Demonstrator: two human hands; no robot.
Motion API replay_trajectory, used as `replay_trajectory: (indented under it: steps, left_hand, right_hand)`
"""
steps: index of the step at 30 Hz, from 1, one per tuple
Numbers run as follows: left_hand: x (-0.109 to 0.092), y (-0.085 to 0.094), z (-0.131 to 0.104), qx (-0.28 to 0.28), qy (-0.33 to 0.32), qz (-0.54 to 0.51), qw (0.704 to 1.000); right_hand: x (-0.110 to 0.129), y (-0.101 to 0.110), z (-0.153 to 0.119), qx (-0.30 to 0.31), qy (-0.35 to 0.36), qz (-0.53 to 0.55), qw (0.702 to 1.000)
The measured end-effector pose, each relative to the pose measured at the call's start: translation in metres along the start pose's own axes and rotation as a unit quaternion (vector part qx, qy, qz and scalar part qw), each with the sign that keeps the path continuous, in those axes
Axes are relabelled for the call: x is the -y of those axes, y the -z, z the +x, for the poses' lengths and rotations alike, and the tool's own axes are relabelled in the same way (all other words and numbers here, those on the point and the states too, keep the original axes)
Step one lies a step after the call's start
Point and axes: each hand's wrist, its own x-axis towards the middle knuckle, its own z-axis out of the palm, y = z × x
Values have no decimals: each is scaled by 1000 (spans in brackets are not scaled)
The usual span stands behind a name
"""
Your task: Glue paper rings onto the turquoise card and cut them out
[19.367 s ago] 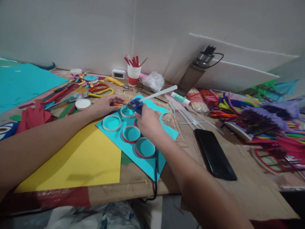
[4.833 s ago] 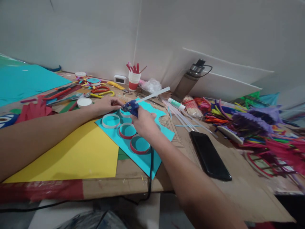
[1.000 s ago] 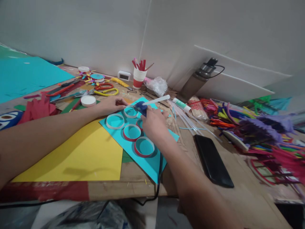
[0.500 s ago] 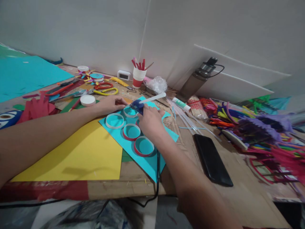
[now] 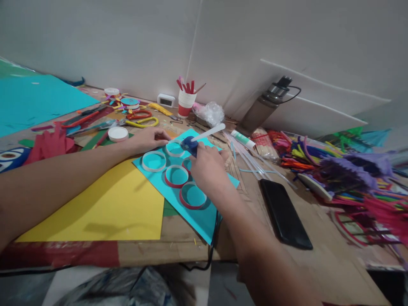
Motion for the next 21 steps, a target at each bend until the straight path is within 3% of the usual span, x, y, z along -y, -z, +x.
replay_trajectory:
  steps: [9,21]
  left_hand:
    - [1,0,2,0,-4,14,1000]
    - [-3,1,-1,-4,-3,6,1000]
  right_hand:
    - [2,-19,18,-6,19,12,1000]
    - [4,3,-4,-1,16,-37,999]
